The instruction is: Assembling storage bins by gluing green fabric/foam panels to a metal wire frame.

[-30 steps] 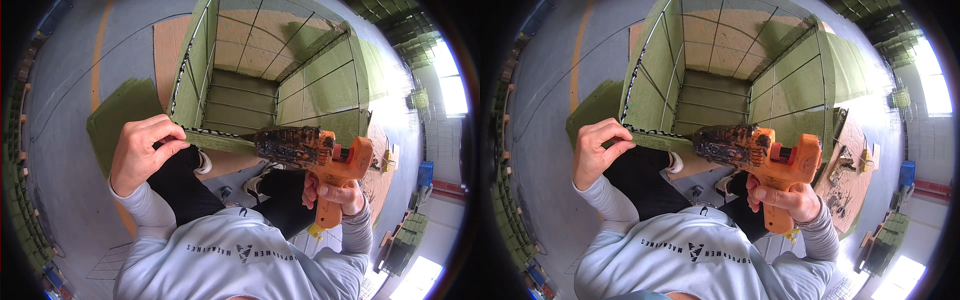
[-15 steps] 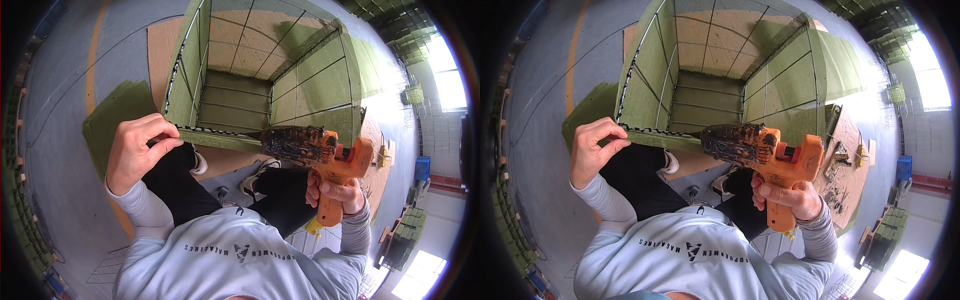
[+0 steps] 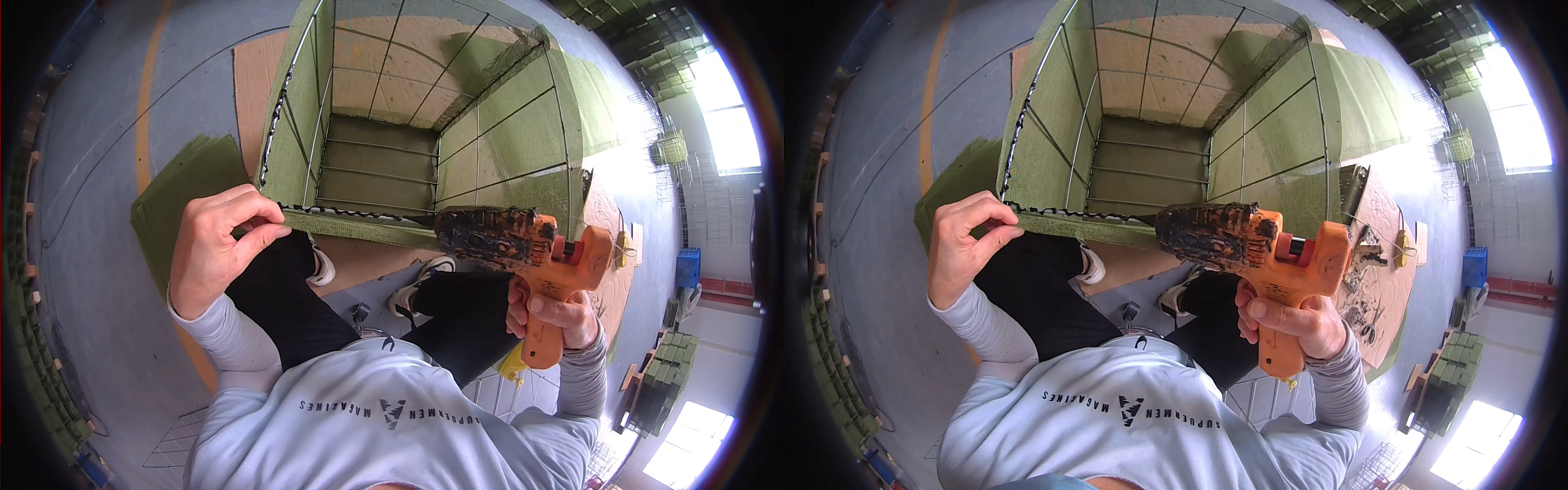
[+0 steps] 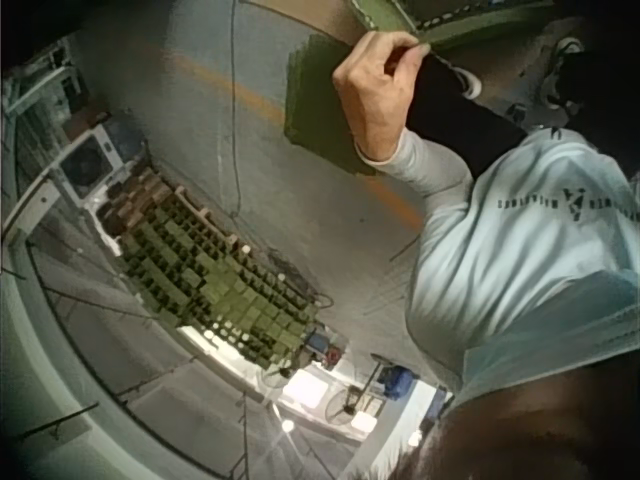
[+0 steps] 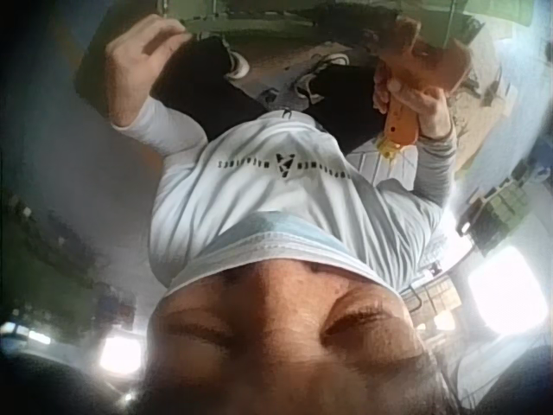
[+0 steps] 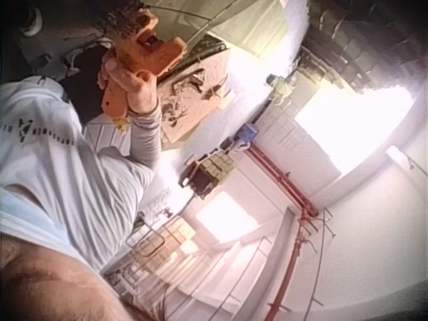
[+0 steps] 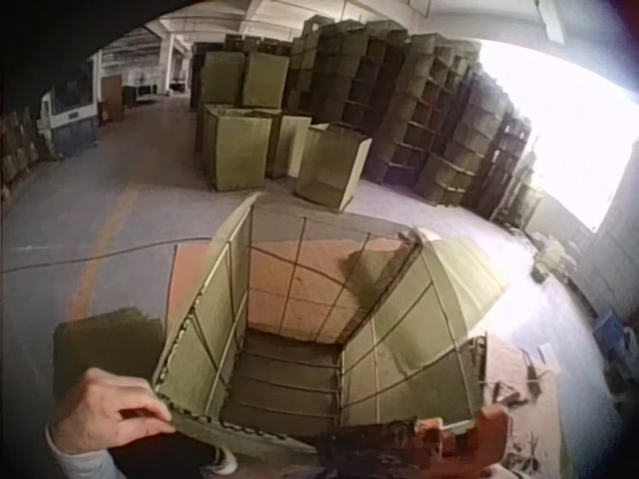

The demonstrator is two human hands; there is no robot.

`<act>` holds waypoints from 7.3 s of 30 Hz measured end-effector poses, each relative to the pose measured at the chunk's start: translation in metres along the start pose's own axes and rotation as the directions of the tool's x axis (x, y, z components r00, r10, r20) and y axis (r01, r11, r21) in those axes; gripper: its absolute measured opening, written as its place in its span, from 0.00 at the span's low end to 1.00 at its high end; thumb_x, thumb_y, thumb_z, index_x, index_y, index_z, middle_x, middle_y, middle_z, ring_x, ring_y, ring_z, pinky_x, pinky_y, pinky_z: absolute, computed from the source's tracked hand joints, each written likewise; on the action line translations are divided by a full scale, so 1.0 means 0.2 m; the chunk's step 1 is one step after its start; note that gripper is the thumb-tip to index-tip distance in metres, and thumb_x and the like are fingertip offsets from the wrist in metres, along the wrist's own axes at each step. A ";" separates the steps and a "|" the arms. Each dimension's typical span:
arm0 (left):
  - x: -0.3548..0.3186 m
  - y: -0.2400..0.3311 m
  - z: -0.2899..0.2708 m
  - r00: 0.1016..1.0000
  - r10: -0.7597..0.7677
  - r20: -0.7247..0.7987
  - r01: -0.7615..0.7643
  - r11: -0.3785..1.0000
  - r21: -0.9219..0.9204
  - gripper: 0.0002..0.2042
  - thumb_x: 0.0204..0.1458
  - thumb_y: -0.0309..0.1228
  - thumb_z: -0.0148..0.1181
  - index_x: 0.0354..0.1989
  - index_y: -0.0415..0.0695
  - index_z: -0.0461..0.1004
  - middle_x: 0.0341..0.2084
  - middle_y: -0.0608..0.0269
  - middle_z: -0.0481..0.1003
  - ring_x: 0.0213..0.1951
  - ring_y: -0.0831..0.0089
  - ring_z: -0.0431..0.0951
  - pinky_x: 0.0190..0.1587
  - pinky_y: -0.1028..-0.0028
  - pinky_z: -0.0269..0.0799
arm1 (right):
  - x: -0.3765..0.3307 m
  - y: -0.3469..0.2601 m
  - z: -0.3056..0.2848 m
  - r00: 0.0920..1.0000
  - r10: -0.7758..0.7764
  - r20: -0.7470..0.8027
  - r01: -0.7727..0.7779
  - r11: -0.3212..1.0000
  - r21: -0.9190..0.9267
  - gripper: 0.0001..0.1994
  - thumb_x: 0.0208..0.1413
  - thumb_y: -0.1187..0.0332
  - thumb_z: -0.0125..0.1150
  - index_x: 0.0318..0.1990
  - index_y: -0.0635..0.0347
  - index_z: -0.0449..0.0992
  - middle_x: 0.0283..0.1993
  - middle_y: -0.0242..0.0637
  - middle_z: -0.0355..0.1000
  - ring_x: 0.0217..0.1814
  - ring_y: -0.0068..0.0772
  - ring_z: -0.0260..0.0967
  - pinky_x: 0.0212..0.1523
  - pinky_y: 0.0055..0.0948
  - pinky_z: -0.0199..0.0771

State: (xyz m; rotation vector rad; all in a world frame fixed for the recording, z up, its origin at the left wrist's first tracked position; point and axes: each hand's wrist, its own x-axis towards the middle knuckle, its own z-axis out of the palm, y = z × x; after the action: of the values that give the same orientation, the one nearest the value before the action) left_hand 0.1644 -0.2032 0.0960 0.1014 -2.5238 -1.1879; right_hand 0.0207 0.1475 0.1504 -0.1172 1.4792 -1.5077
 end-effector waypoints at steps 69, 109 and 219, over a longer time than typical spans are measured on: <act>0.17 0.84 1.29 0.915 0.080 0.395 0.272 0.601 -0.751 0.35 0.35 0.33 0.76 0.53 0.33 0.66 0.36 0.61 0.75 0.33 0.76 0.78 0.37 0.75 0.75 | 0.03 0.78 -0.92 0.565 -0.798 -0.209 0.759 0.404 0.511 0.25 0.55 0.57 0.66 0.52 0.66 0.67 0.46 0.42 0.72 0.46 0.32 0.71 0.48 0.32 0.73; 0.31 0.86 1.05 0.927 -0.292 0.233 0.365 0.572 -0.734 0.32 0.43 0.48 0.68 0.47 0.33 0.67 0.31 0.60 0.71 0.28 0.76 0.72 0.27 0.77 0.70 | 0.65 0.95 -1.27 0.469 -0.483 -0.739 0.800 0.587 0.124 0.12 0.67 0.69 0.46 0.48 0.67 0.73 0.28 0.36 0.73 0.26 0.24 0.71 0.29 0.24 0.73; -0.12 0.05 0.53 0.822 0.499 -0.274 -0.368 0.833 0.412 0.14 0.36 0.21 0.67 0.36 0.44 0.81 0.31 0.68 0.72 0.35 0.69 0.70 0.36 0.68 0.66 | 0.01 0.03 0.03 0.985 -0.017 0.172 -0.002 0.994 0.108 0.24 0.53 0.62 0.63 0.53 0.69 0.67 0.43 0.45 0.72 0.47 0.40 0.70 0.52 0.38 0.69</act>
State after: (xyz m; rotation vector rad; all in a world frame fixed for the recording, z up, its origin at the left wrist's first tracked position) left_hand 0.1522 -0.1132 0.0343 -0.1576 -2.2127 -0.4814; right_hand 0.0261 0.1436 0.1464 -0.1846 1.2583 -1.5403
